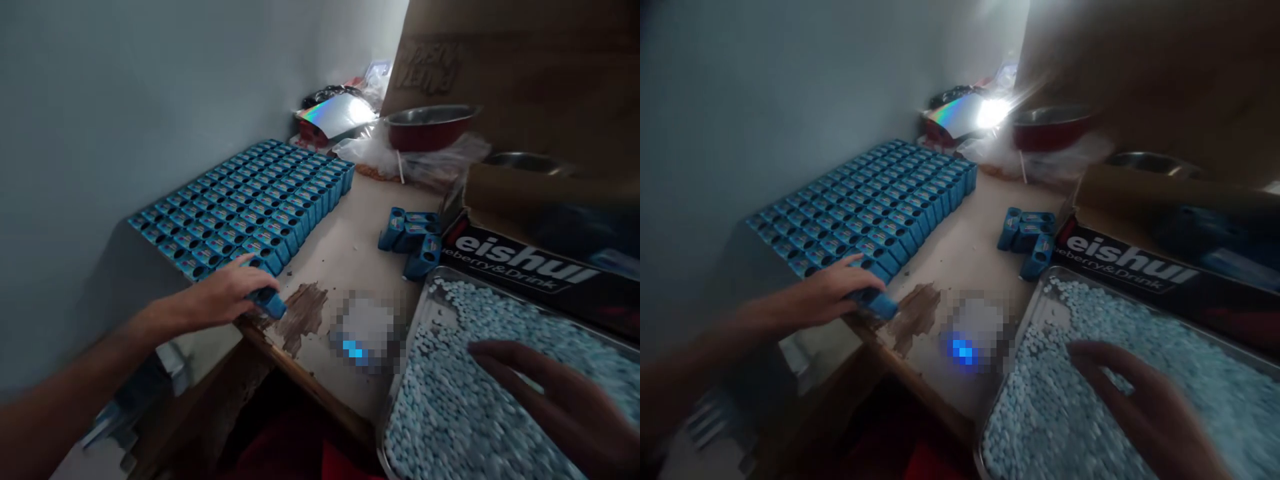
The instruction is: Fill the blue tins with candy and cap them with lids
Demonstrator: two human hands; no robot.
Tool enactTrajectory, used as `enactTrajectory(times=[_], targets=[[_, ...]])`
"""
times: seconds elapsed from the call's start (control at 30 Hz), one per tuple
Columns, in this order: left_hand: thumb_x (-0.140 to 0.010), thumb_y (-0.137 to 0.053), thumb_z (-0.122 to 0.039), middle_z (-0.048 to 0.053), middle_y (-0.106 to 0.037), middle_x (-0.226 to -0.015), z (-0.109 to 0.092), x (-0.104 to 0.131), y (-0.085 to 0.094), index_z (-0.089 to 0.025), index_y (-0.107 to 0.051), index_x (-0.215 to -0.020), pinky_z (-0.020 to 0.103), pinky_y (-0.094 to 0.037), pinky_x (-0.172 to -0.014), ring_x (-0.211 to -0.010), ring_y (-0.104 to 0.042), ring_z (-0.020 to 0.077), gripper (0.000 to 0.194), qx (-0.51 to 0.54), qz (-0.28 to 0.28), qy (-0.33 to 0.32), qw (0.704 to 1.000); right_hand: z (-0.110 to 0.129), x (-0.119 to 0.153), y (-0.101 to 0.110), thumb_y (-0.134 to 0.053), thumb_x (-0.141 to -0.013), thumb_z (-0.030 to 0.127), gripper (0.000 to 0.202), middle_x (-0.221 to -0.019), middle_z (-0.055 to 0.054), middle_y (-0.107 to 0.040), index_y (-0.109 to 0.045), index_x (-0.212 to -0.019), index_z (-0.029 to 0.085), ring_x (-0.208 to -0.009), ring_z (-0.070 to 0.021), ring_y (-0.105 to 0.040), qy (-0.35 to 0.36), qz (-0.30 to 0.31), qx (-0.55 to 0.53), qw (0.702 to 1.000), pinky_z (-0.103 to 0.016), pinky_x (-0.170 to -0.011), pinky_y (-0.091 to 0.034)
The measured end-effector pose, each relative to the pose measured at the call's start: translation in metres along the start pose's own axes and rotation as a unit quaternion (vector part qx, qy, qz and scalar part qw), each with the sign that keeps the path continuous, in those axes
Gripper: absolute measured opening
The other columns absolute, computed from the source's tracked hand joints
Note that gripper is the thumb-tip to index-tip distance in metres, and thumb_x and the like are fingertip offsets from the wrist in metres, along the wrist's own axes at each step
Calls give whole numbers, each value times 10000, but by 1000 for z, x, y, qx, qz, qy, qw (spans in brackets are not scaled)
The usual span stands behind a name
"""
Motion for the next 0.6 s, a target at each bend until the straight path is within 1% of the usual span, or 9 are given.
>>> enactTrajectory(times=[0.07,0.13,0.2,0.27,0.33,0.37,0.43,0.53,0.6], targets=[[-820,-475,-50,-17,-729,-1181,2,20,-16,-289,-628,-1213,518,-85,-1270,-1125,-667,190,485,-4,-14,0,1000,28,-11,-4,-661,-832,591,309,-1010,-51,-799,-795,-960,345,-929,-329,-753,21,33,0,999,-476,-820,-615],[-805,-435,-28,-22,-732,-1190,8,32,-30,-324,-631,-1220,543,-75,-1267,-1139,-667,193,547,-3,-32,-6,999,53,-26,-7,-642,-890,519,289,-997,-58,-788,-772,-980,277,-884,-269,-743,66,22,-7,998,-412,-825,-593],[-791,-392,-15,-56,-728,-1207,16,36,-42,-396,-619,-1253,579,-110,-1257,-1144,-671,189,641,2,-53,-14,999,72,-45,-9,-612,-931,434,250,-997,-66,-774,-752,-1005,241,-860,-240,-719,118,-25,25,992,-385,-821,-566],[-761,-354,-8,-109,-721,-1218,24,37,-49,-513,-575,-1306,629,-164,-1235,-1136,-682,186,775,-1,-89,-15,996,85,-69,-10,-584,-946,334,206,-1011,-81,-761,-742,-1011,218,-925,-248,-691,167,-86,90,978,-388,-862,-532],[-743,-361,-37,-130,-702,-1265,30,36,-53,-607,-488,-1373,679,-228,-1197,-1158,-682,205,859,-16,-133,-15,991,93,-96,-16,-570,-937,255,203,-1018,-98,-751,-739,-1034,196,-977,-264,-663,190,-107,168,961,-393,-897,-501],[-750,-383,-70,-123,-681,-1313,30,36,-54,-625,-437,-1410,699,-262,-1173,-1196,-669,225,864,-26,-153,-17,988,96,-110,-22,-566,-931,231,215,-1025,-104,-748,-737,-1053,186,-986,-268,-653,193,-103,202,955,-390,-904,-489],[-782,-452,-176,-94,-626,-1408,26,38,-53,-613,-370,-1466,728,-318,-1125,-1271,-628,273,815,-46,-196,-28,979,104,-139,-37,-559,-931,223,245,-1052,-110,-741,-729,-1102,172,-1005,-272,-636,190,-85,255,944,-379,-917,-469],[-823,-553,-370,-79,-606,-1431,12,47,-40,-588,-411,-1460,711,-366,-1112,-1262,-633,317,688,-55,-287,-41,955,120,-181,-61,-527,-963,278,295,-1105,-124,-723,-714,-1164,168,-1070,-281,-610,164,-56,329,928,-364,-930,-455],[-832,-607,-448,-99,-631,-1392,2,58,-27,-594,-472,-1416,668,-349,-1162,-1231,-653,321,618,-39,-350,-22,936,128,-208,-73,-480,-984,293,344,-1182,-164,-691,-707,-1199,149,-1133,-301,-592,127,-24,389,912,-368,-917,-462]])
Point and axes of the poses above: each hand's wrist, its own x-axis away from the middle knuckle, its own y-axis out of the back of the hand, z = x × y, the point moved 6 cm from there along -x, towards the middle knuckle
